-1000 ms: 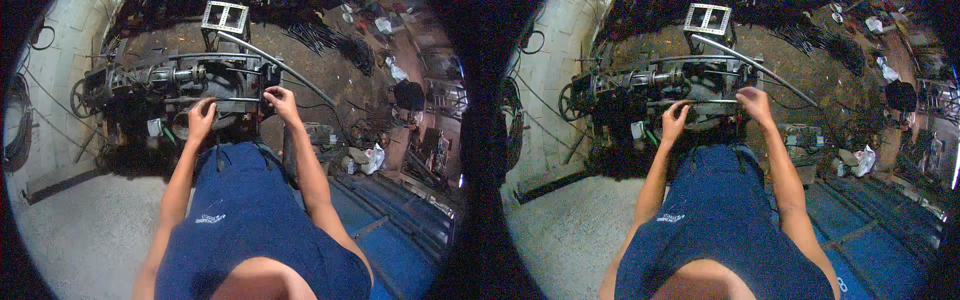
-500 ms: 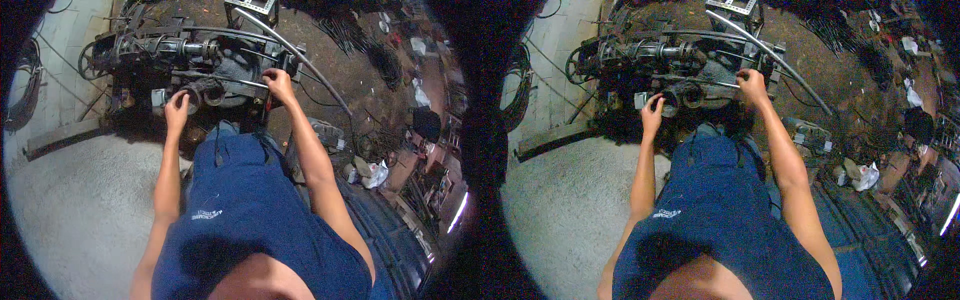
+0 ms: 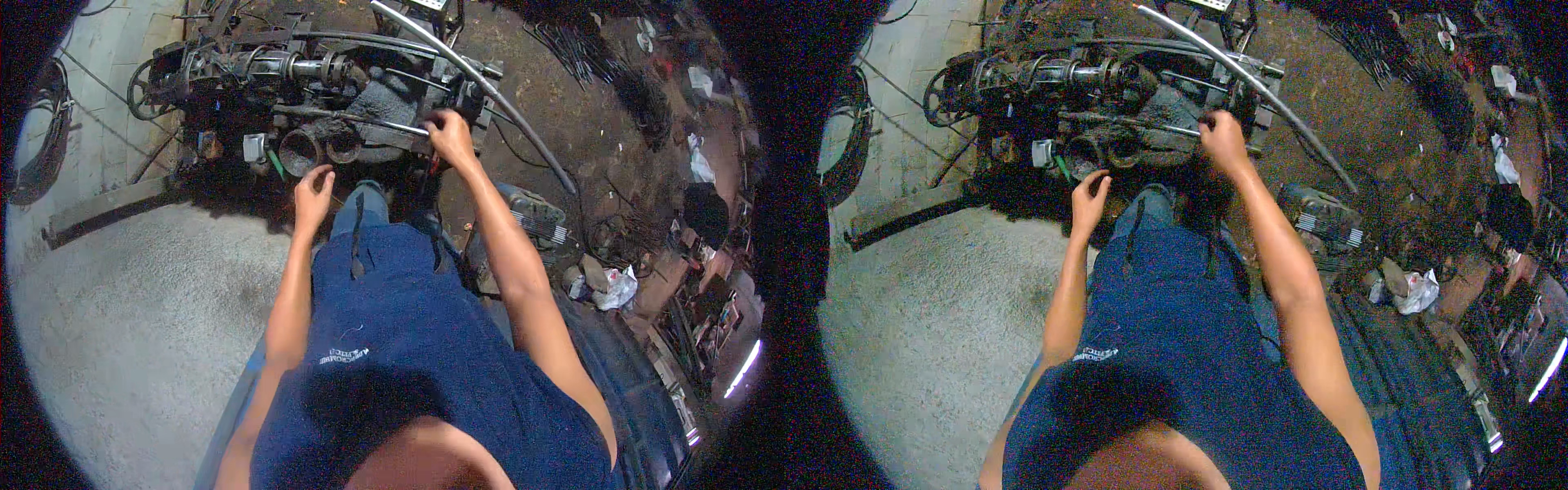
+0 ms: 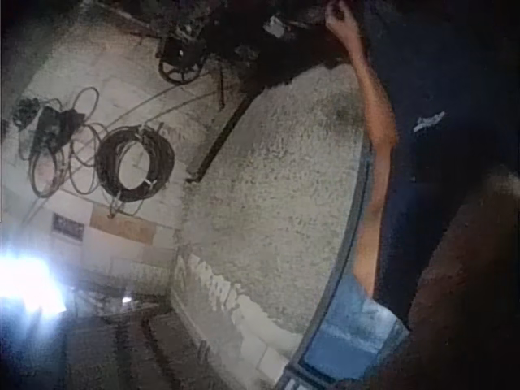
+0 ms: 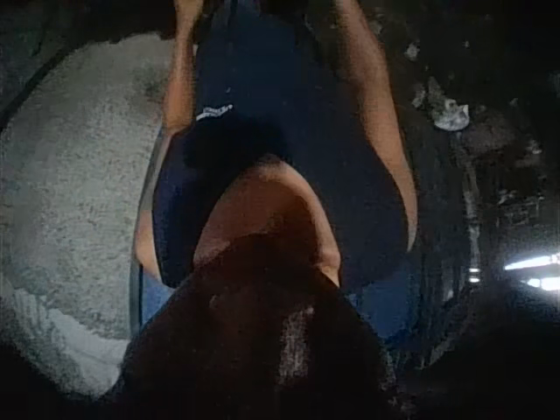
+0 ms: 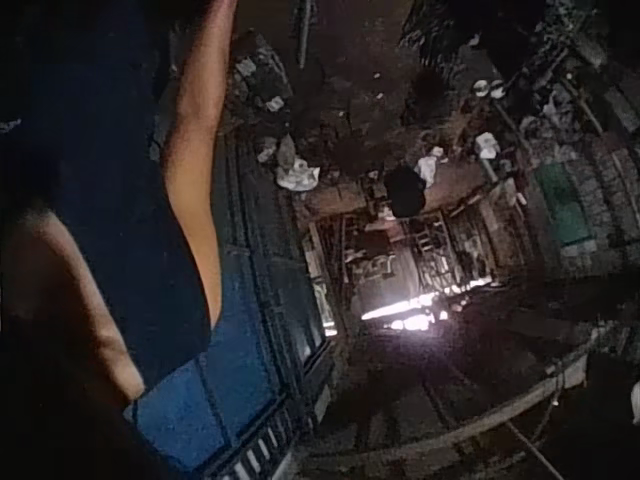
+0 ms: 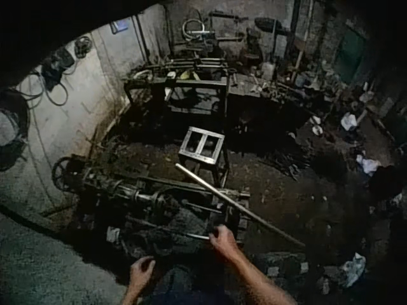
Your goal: Bending metal pipes using a specialized metal fabrication machine.
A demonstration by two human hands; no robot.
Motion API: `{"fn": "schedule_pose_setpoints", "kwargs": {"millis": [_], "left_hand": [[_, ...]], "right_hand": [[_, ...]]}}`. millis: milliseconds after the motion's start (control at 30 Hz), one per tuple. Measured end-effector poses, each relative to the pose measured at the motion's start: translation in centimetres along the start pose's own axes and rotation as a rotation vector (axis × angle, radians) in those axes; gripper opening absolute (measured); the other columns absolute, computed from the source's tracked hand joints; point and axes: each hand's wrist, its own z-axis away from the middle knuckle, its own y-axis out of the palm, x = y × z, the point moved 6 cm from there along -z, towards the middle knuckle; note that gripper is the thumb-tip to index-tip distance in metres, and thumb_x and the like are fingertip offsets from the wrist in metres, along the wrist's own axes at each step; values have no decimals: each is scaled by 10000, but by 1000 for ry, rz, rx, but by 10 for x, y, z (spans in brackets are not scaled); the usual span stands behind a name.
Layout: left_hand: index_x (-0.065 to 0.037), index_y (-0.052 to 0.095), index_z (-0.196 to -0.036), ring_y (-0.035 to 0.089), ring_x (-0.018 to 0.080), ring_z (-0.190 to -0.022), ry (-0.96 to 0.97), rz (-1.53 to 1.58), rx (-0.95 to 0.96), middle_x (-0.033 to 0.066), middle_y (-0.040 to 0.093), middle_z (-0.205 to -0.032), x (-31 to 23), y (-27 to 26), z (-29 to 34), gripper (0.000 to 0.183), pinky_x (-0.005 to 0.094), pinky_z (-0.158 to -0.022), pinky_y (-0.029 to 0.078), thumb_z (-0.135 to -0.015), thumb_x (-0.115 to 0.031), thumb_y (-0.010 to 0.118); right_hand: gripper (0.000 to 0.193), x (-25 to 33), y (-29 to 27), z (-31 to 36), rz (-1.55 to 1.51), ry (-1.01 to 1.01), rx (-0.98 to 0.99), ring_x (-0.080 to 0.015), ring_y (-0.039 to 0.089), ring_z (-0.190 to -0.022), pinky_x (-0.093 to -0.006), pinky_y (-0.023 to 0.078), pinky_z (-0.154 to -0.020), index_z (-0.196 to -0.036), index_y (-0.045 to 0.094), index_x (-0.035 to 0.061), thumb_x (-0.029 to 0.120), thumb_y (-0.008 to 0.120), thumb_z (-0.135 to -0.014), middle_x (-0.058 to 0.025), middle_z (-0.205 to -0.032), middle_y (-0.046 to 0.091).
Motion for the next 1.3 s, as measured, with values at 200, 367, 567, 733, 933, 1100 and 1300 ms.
{"fn": "schedule_pose_setpoints", "kwargs": {"millis": [200, 367, 567, 733, 933, 1100, 1300], "left_hand": [[-3, 652, -997, 632, 273, -919, 156, -34, 16, 157, 660, -987, -29, -7, -37, 258, 337, -825, 473, -845, -208, 615], [8, 644, -995, 635, 276, -901, 263, -9, 112, 163, 657, -977, -44, -13, -67, 245, 340, -809, 481, -836, -177, 619], [0, 648, -987, 633, 295, -890, 360, -8, 128, 163, 657, -970, -37, -31, -98, 228, 346, -806, 477, -830, -164, 620], [-3, 647, -989, 632, 295, -893, 324, 18, 198, 162, 656, -964, -32, -42, -109, 228, 340, -787, 480, -833, -166, 616], [19, 643, -1035, 651, 220, -840, 235, 40, 275, 151, 673, -946, -25, -20, -115, 288, 313, -764, 496, -848, -200, 635], [54, 645, -1024, 638, 149, -814, -199, 584, 462, 107, 671, -930, -38, 18, -99, 331, 259, -732, 500, -839, -219, 674], [-6, 661, -1040, 583, 95, -797, -259, 435, 540, 45, 662, -920, -39, 36, -93, 358, 211, -687, 441, -830, -296, 673]], "right_hand": [[222, 48, 9, -49, 136, -18, 14, -355, 583, -935, -408, 459, -812, -956, 658, 26, 145, 594, -780, -181, -976, 603], [213, 55, 19, -75, 277, -103, -135, -350, 556, -965, -445, 460, -818, -911, 638, 66, 142, 571, -723, -148, -971, 575], [165, 54, 29, -82, 306, -41, -154, -354, 560, -949, -453, 467, -798, -873, 659, 111, 147, 588, -729, -138, -921, 577], [198, 49, 31, -79, 416, -89, -242, -336, 574, -956, -429, 473, -815, -904, 667, 116, 134, 618, -713, -139, -996, 596], [189, -2, 73, -36, -49, 312, -229, -161, 641, -804, -284, 489, -736, -902, 680, 10, 163, 666, -793, -105, -898, 689], [199, 100, 101, 33, -583, 191, 71, -91, 586, -757, -243, 479, -676, -953, 662, -28, 102, 675, -803, -45, -844, 668], [216, 84, 100, 51, -694, 366, 37, -100, 593, -723, -230, 481, -641, -946, 656, -26, 141, 684, -812, -65, -840, 663]]}}
